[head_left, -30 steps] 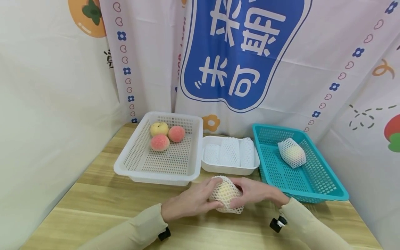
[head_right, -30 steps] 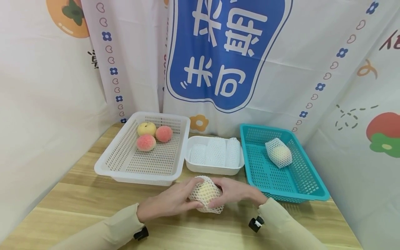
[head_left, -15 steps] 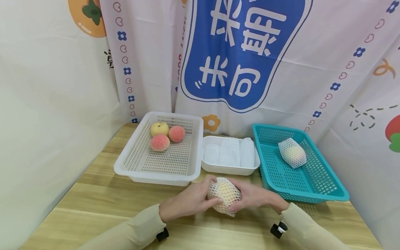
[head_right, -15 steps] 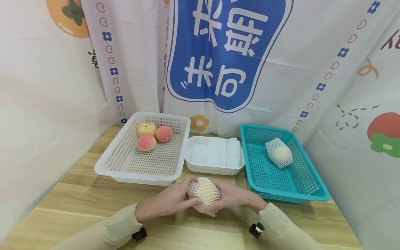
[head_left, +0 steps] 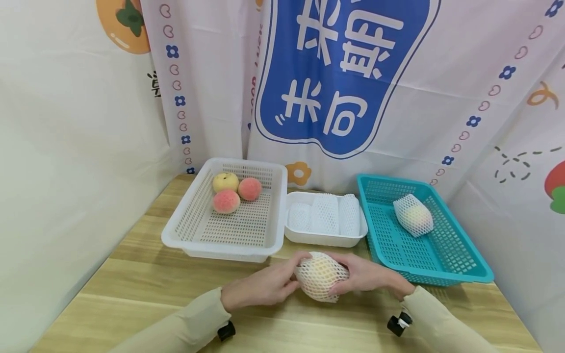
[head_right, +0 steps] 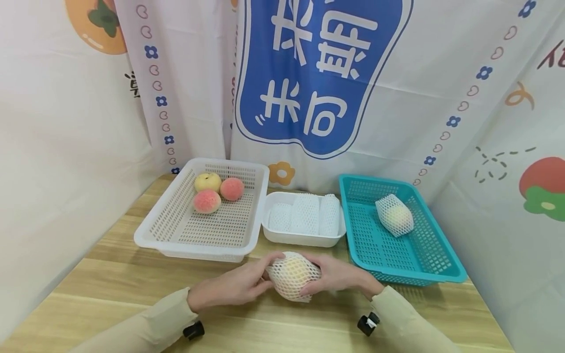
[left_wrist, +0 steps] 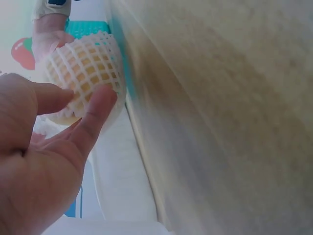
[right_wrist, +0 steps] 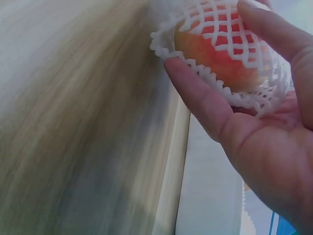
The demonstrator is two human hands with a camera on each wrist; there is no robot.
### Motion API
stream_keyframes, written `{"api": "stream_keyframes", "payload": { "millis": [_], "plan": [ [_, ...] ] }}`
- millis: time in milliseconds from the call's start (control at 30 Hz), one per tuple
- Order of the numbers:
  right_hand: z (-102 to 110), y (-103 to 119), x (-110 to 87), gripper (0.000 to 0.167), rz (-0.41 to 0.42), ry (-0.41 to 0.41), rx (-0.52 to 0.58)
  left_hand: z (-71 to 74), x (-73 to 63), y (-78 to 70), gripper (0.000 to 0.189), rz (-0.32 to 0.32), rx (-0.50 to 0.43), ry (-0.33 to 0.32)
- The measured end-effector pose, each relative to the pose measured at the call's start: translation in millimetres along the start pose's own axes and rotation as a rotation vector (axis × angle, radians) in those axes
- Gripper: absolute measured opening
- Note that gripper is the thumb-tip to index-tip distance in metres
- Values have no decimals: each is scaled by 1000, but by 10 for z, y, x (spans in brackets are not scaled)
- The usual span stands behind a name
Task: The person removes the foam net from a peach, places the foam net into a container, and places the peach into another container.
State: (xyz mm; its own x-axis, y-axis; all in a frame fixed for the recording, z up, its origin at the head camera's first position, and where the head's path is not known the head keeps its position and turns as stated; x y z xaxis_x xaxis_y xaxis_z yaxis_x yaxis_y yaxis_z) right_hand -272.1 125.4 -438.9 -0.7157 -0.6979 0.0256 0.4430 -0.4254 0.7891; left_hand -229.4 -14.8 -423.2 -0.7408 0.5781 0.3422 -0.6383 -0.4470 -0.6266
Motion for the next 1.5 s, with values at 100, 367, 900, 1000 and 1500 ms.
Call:
{"api": "stream_keyframes", "payload": {
  "millis": [100, 367, 900, 1000, 1500],
  "plan": [
    [-15, 30, -2, 72, 27, 14, 14, 0, 10, 34, 68, 36, -52, -8],
    [8, 45, 10, 61, 33, -27, 12, 9, 33, 64, 80, 54, -43, -36],
    [88, 93, -1, 14, 70, -267, 45, 16, 32, 42, 89, 32, -3, -78],
    [104, 99, -14, 15, 67, -291, 50, 14, 18, 40, 89, 46, -15, -67],
    [220, -58, -25, 22, -55, -513, 51, 27, -8, 25, 88, 64, -30, -91]
  ]
}}
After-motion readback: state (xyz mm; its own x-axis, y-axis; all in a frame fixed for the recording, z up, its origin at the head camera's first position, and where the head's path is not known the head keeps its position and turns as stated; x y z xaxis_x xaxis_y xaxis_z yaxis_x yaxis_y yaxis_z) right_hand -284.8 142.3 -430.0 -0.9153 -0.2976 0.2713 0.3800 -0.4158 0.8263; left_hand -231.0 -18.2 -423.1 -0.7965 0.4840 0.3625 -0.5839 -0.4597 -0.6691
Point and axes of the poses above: each hand's wrist, its own x-axis towards the middle knuckle, its own z-axis out of the back of the hand, y = z × x, the point moved 9 cm from there along x, towards the middle knuckle, and after that the axes turned 13 degrees about -y, right-handed, at the moved point
